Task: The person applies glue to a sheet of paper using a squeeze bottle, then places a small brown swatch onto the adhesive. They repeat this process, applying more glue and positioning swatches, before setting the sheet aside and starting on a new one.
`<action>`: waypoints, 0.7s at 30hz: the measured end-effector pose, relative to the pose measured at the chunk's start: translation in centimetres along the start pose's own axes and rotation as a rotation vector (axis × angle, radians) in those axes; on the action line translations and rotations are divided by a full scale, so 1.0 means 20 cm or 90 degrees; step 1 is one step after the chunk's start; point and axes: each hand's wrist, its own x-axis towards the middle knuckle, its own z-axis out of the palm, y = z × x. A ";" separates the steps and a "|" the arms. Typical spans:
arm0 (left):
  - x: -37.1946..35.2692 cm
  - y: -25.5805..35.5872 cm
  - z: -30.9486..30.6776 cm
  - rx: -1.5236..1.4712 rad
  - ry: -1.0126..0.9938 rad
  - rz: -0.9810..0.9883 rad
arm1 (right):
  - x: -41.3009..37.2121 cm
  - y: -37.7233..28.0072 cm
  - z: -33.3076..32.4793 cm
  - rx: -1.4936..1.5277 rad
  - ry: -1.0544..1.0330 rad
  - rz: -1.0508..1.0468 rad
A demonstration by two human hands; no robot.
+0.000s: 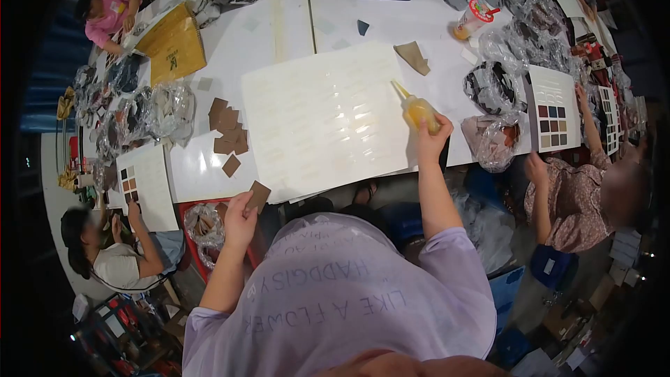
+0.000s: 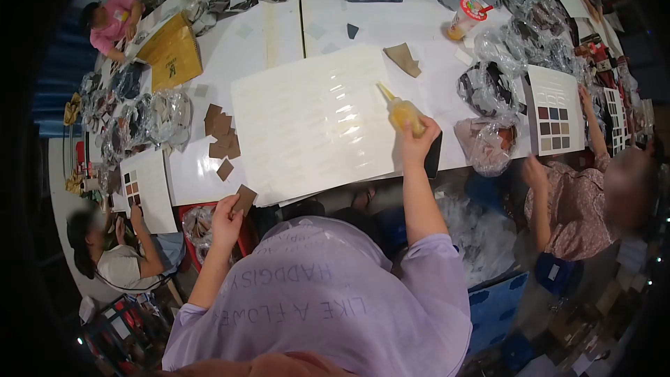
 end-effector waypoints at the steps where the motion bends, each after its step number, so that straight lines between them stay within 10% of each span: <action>1: 0.00 0.00 0.00 0.002 -0.002 0.002 | 0.00 -0.01 -0.03 -0.038 -0.005 -0.013; 5: -0.01 0.04 0.01 0.006 -0.008 0.014 | -0.03 -0.02 -0.05 -0.095 -0.051 -0.057; 12: -0.01 0.01 0.03 -0.008 -0.023 0.011 | -0.10 -0.19 -0.17 0.394 0.023 0.334; 15: -0.03 0.03 0.04 -0.021 -0.028 0.005 | -0.12 -0.01 -0.19 0.021 0.020 0.002; 21: 0.00 0.08 0.05 -0.034 -0.047 0.013 | -0.18 -0.08 -0.18 -0.024 -0.076 -0.094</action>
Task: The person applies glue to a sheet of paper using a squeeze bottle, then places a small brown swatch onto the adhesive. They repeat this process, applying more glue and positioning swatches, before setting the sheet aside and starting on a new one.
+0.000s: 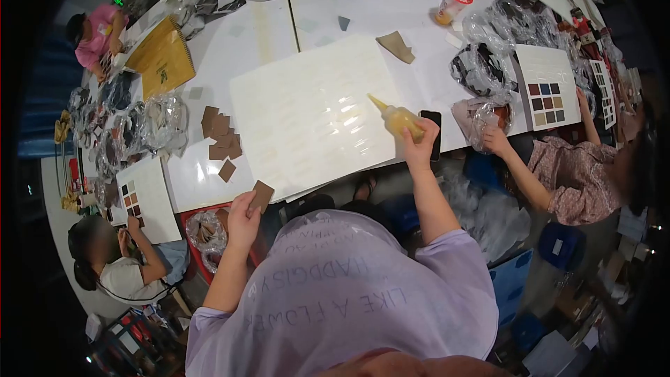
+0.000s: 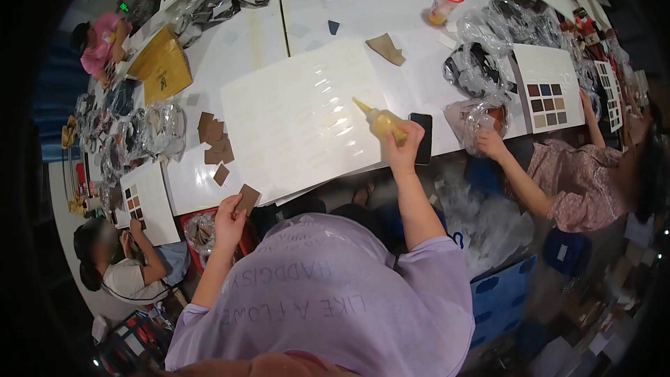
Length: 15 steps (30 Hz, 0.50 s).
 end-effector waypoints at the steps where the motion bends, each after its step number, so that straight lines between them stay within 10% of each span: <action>1: 0.01 0.00 0.00 0.000 0.000 0.005 | 0.00 -0.02 -0.01 0.026 0.009 0.002; 8: 0.01 -0.01 0.01 -0.003 -0.014 0.004 | -0.06 0.05 -0.08 -0.082 0.057 0.008; 15: 0.05 0.01 0.03 -0.027 -0.028 0.041 | -0.16 0.03 -0.12 0.225 0.133 0.216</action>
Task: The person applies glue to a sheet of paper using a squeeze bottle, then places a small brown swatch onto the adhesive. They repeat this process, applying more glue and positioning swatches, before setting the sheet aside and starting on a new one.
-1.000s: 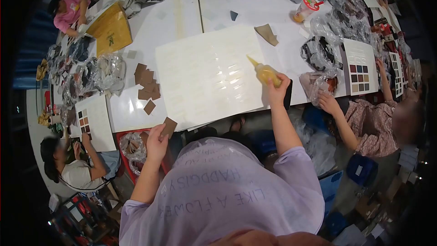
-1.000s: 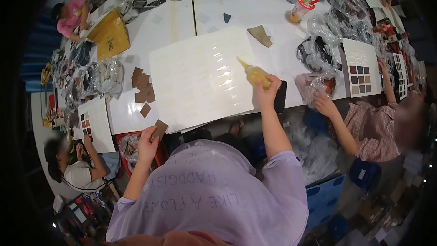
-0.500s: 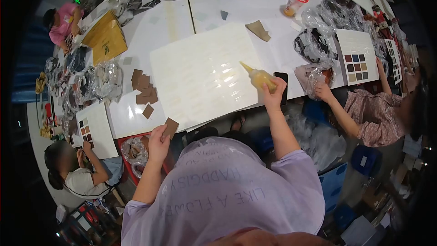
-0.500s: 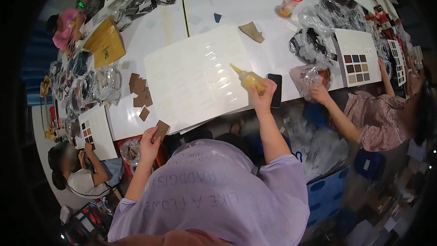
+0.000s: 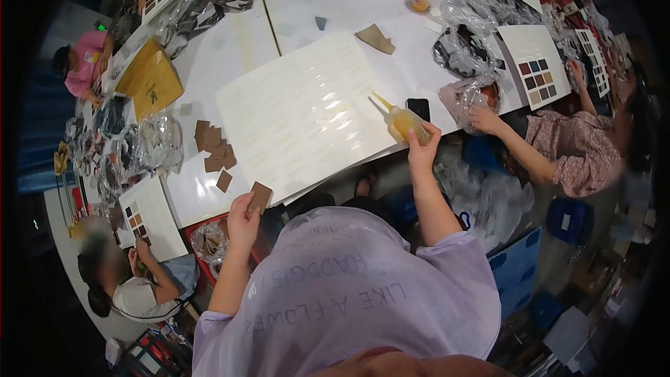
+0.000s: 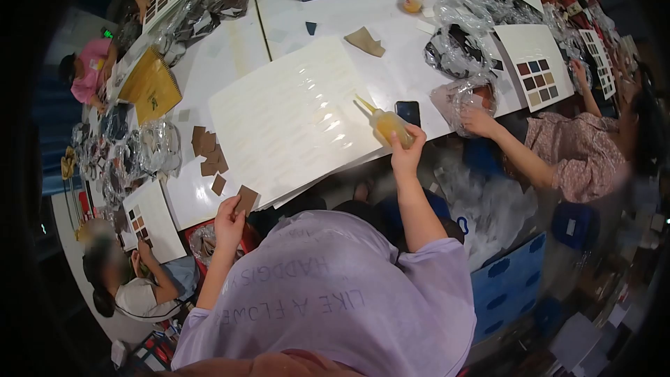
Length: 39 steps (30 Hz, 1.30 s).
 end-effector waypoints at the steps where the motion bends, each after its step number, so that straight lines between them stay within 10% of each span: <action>1: 0.00 -0.03 0.01 -0.005 0.004 0.019 | 0.00 0.04 -0.05 -0.053 0.002 -0.045; 6: 0.03 -0.01 0.02 0.004 -0.031 0.013 | -0.01 -0.06 -0.09 -0.291 -0.026 -0.228; 39: 0.14 -0.02 0.07 -0.034 -0.059 0.009 | -0.27 -0.18 -0.27 -0.238 -0.079 -0.152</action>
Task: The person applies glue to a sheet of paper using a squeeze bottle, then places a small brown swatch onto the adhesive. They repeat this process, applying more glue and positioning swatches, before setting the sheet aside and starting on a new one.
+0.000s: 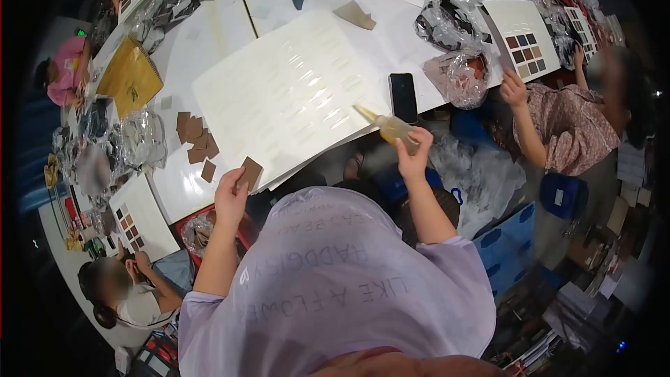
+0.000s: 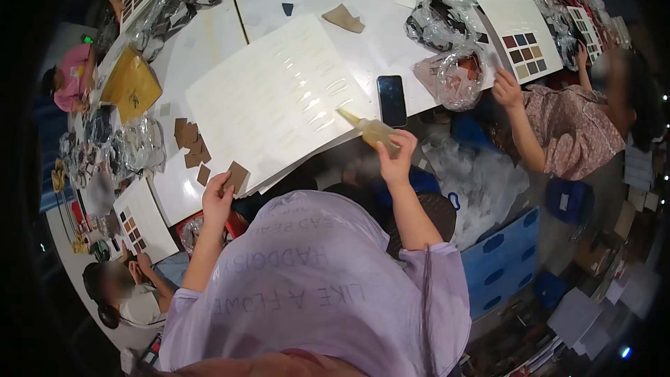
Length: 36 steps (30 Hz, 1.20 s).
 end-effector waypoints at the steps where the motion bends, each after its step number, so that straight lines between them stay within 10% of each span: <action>1: 0.00 0.01 -0.01 0.019 0.001 -0.005 | 0.00 0.01 -0.02 0.013 0.024 0.018; 16: 0.03 -0.11 0.06 -0.106 0.048 -0.043 | 0.01 0.21 -0.12 0.063 -0.005 0.130; 22: 0.27 0.02 0.10 -0.021 -0.018 0.106 | 0.09 -0.11 -0.07 0.477 -0.027 0.492; 36: 0.54 -0.01 0.22 0.141 -0.009 0.117 | 0.13 -0.14 -0.01 0.507 -0.011 0.545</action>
